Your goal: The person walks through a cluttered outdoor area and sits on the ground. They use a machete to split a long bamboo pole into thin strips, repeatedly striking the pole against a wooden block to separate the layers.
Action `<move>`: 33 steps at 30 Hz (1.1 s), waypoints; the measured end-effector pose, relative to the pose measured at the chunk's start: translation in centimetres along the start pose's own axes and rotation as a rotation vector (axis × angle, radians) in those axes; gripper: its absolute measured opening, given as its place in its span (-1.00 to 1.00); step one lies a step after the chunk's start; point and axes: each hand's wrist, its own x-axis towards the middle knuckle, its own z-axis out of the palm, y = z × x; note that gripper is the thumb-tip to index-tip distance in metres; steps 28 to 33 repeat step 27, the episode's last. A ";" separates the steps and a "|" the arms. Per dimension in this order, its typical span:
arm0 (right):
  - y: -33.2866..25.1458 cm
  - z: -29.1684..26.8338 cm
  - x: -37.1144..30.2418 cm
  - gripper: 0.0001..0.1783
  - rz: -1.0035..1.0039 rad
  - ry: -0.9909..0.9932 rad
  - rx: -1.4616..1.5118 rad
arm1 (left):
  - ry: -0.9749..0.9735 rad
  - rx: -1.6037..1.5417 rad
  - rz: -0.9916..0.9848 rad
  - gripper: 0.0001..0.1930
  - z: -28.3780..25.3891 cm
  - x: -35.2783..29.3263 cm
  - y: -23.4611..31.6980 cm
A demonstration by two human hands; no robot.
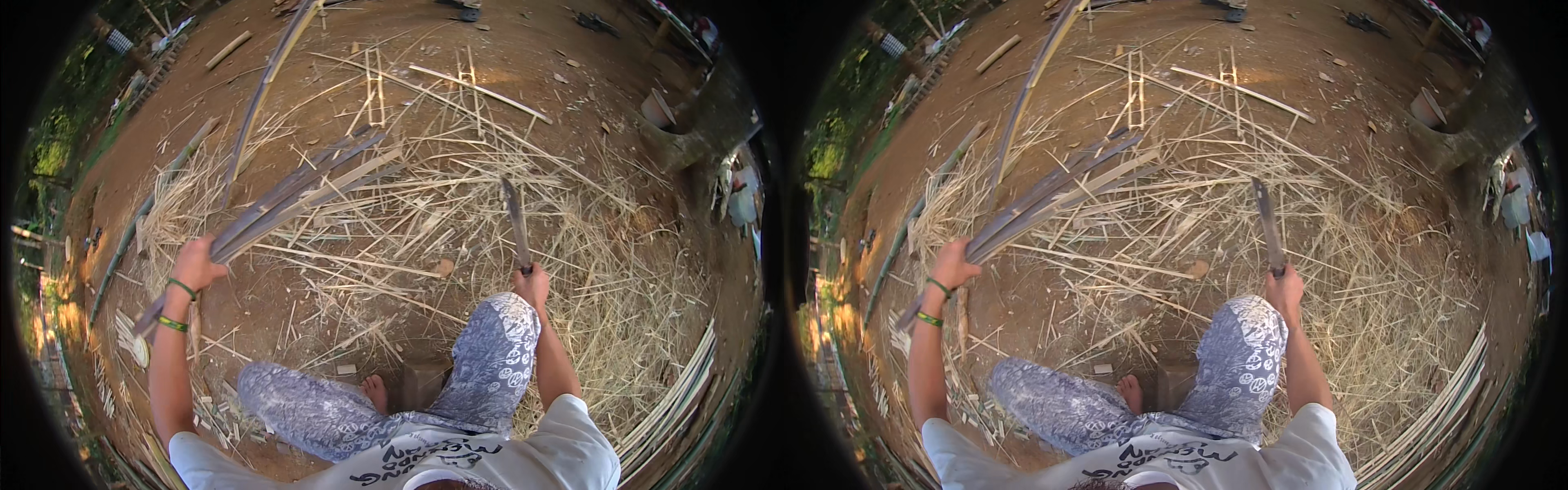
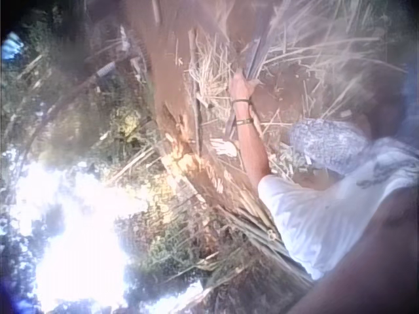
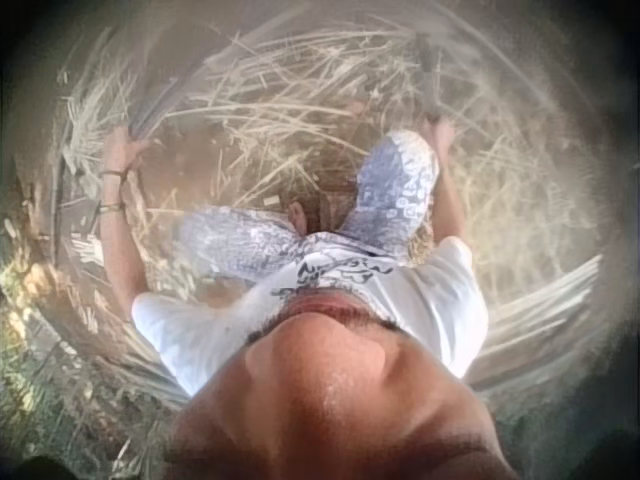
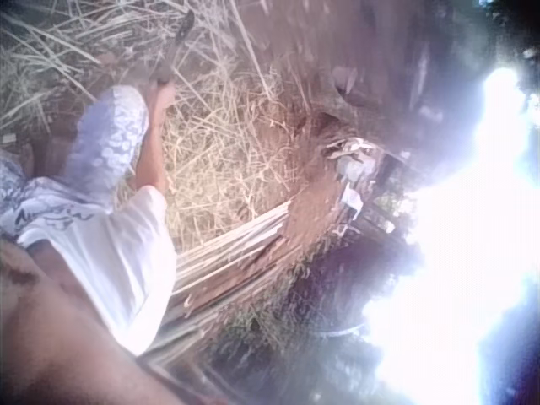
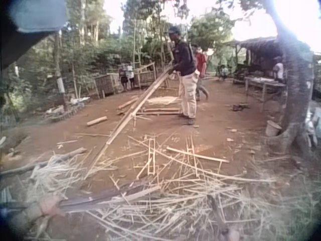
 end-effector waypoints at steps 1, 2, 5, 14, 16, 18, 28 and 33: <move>-0.2 -0.2 0.8 -0.67 -0.021 -0.034 0.047 | 0.017 0.024 -0.010 -0.45 -1.8 -1.1 -1.2; -0.4 -0.4 1.6 -0.65 -0.041 -0.068 0.094 | 0.010 0.044 -0.044 -0.46 -3.3 -2.3 -2.1; -6.7 -3.0 2.3 -0.64 -0.114 -0.282 0.219 | 0.052 0.075 -0.102 -0.49 -6.1 -6.0 -4.2; -29.7 -7.5 -0.6 -0.37 -0.609 -0.672 0.549 | 0.164 -0.268 -0.016 -0.50 -12.2 -8.9 1.4; -34.6 -10.6 -2.3 -0.49 -0.559 -0.555 0.533 | 0.101 -0.342 -0.006 -0.50 -15.5 -8.9 4.3; -37.6 -14.3 -4.4 -0.63 -0.501 -0.504 0.461 | 0.061 -0.376 0.017 -0.51 -18.7 -10.8 5.5; -34.2 -38.2 -11.9 -0.71 -0.264 -0.410 0.057 | -0.161 -0.364 0.175 -0.38 -31.7 -18.3 -1.2; -34.2 -38.2 -11.9 -0.71 -0.264 -0.410 0.057 | -0.161 -0.364 0.175 -0.38 -31.7 -18.3 -1.2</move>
